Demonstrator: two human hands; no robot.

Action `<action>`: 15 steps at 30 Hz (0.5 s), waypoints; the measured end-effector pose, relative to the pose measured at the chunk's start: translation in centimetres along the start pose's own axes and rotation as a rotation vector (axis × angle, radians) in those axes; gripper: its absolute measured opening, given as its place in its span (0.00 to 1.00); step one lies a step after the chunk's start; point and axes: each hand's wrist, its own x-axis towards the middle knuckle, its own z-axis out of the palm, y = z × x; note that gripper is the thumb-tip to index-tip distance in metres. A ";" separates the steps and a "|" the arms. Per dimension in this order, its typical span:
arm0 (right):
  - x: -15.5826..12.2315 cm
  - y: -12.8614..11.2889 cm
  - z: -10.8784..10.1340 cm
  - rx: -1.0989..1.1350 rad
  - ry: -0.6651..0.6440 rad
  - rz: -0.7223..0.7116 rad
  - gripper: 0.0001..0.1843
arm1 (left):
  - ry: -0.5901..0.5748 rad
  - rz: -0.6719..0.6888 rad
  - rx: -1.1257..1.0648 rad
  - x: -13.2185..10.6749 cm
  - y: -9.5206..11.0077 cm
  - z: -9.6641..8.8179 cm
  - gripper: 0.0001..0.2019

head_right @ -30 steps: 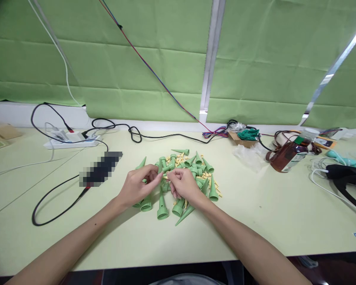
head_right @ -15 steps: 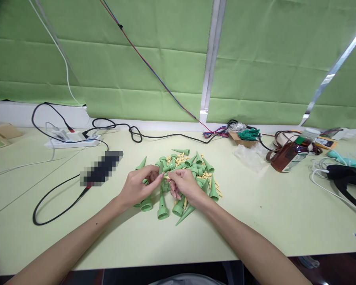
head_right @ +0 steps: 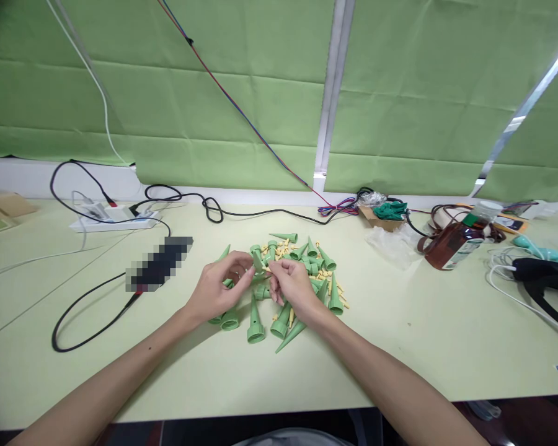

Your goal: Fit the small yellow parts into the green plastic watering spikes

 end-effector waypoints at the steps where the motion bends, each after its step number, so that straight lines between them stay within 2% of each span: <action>1: 0.0 0.0 0.0 0.000 0.010 -0.016 0.19 | 0.003 -0.028 -0.023 0.0 0.0 0.0 0.05; 4: 0.1 0.1 0.1 -0.007 0.031 -0.067 0.19 | 0.003 -0.123 -0.105 0.1 -0.1 0.0 0.06; 7: 0.2 0.2 0.0 -0.024 0.044 -0.116 0.19 | -0.027 -0.200 -0.162 0.2 -0.2 0.0 0.14; 10: 0.1 0.2 0.0 -0.072 0.045 -0.160 0.18 | -0.092 -0.285 -0.214 0.4 -0.4 0.0 0.23; 15: -0.3 -0.1 0.1 -0.176 0.040 -0.237 0.18 | -0.220 -0.437 -0.364 0.6 -0.6 0.1 0.28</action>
